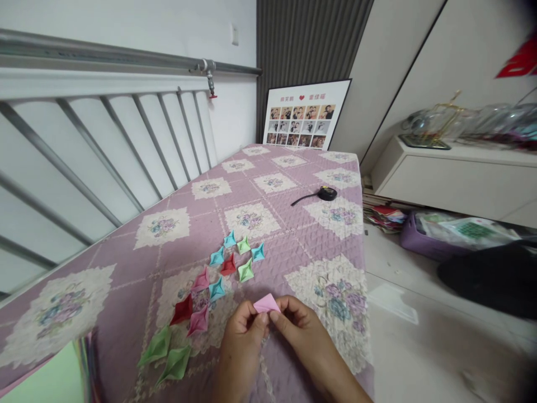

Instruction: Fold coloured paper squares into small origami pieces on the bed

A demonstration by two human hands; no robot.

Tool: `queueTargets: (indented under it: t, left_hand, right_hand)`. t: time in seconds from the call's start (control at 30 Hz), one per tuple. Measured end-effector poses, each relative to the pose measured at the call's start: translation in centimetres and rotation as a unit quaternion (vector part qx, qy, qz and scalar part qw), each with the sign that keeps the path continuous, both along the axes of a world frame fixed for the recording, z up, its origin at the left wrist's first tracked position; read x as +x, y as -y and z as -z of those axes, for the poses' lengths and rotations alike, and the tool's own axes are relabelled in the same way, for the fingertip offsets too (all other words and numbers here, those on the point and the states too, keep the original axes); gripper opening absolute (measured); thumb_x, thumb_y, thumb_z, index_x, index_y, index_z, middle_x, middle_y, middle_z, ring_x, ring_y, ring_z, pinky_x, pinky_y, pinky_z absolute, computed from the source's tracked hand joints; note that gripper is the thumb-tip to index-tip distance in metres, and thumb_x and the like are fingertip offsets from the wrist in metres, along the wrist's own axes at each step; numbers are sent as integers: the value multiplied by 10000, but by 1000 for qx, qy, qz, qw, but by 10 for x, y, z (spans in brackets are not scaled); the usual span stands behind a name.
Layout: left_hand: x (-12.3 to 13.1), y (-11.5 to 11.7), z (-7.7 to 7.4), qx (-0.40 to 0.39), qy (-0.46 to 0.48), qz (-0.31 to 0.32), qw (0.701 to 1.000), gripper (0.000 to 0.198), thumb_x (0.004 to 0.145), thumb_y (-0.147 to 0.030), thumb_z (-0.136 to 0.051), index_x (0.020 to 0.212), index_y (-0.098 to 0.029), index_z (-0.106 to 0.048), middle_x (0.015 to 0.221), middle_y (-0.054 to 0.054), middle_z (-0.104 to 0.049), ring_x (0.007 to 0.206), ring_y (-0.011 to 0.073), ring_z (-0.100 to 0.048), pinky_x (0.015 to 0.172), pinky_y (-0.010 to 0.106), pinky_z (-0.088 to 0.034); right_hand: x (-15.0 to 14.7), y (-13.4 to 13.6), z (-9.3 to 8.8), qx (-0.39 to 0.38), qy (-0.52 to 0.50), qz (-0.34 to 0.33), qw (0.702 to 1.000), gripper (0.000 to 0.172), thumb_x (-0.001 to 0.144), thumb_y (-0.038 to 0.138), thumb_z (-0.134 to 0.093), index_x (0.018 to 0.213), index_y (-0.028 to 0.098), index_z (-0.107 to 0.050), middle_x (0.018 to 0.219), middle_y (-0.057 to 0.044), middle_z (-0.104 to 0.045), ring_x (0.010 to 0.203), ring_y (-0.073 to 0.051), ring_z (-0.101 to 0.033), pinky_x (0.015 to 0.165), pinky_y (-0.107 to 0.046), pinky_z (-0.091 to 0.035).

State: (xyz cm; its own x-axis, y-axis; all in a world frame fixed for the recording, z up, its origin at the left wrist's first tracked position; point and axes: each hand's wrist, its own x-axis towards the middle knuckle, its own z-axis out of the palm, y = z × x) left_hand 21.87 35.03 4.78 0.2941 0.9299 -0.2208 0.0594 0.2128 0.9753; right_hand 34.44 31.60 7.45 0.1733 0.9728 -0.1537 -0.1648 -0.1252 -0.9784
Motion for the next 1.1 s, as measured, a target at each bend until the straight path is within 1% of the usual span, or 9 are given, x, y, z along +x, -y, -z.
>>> queueTargets:
  t: [0.1,0.17,0.3,0.37,0.47,0.67,0.87,1.0,1.1]
  left_hand:
    - [1,0,4,0,-31,18,999,185,759,-335,-572,665,-183,-522,586,-54,-464,588,120,-419,590,227,-330]
    - [2,0,6,3,-36,30,999,164,753,-314,-566,663,-186,-517,583,-58,-449,579,117,-408,581,225,-321]
    - [4,1,1,16,-10,52,998,122,762,-293,-543,746,-178,-582,661,-34,-524,639,131,-451,618,227,-345]
    - [4,3,-2,17,0,55,998,125,763,-283,-538,764,-173,-597,684,-23,-549,651,134,-460,626,229,-352]
    - [4,4,-4,18,2,53,998,118,755,-273,-549,766,-170,-606,656,-31,-527,626,127,-445,606,224,-341]
    - [2,4,0,17,-14,53,998,129,771,-277,-548,795,-170,-615,677,-26,-539,646,133,-460,617,230,-350]
    - [2,3,-5,31,-40,54,997,160,782,-303,-543,780,-165,-626,714,-8,-591,695,149,-505,661,244,-373]
    - [3,2,-11,20,-33,41,998,175,767,-326,-553,758,-171,-634,713,-5,-621,702,157,-530,650,242,-380]
    - [3,2,-12,11,-26,34,999,167,753,-316,-564,774,-170,-642,713,-2,-629,693,158,-540,642,240,-382]
  right_hand:
    - [1,0,3,-14,-21,42,999,259,766,439,-664,781,185,-615,686,33,-577,667,-118,-504,654,-228,-388]
    - [2,0,5,-30,-25,56,998,272,773,447,-653,754,181,-604,663,37,-551,639,-110,-473,628,-221,-368]
    - [2,1,6,-45,-30,52,997,312,794,471,-615,703,177,-567,605,47,-490,585,-99,-414,575,-215,-326]
    - [1,1,5,-44,-33,60,997,292,797,470,-607,748,186,-558,611,51,-479,581,-101,-412,565,-215,-325]
    - [1,1,2,-26,-9,78,997,256,792,449,-610,808,207,-528,623,63,-454,584,-107,-419,558,-215,-337]
    - [6,1,4,13,119,29,992,226,856,405,-519,755,203,-530,683,33,-500,664,-132,-475,625,-238,-383]
    - [9,5,1,32,263,-17,964,266,925,364,-421,771,200,-564,756,-2,-561,737,-152,-533,690,-268,-398]
    - [10,8,-2,76,301,-46,949,244,936,339,-422,839,209,-604,821,-15,-593,792,-152,-553,736,-271,-405]
    - [9,8,-3,75,309,-49,947,166,903,316,-493,874,217,-624,838,-13,-609,797,-153,-560,730,-266,-409]
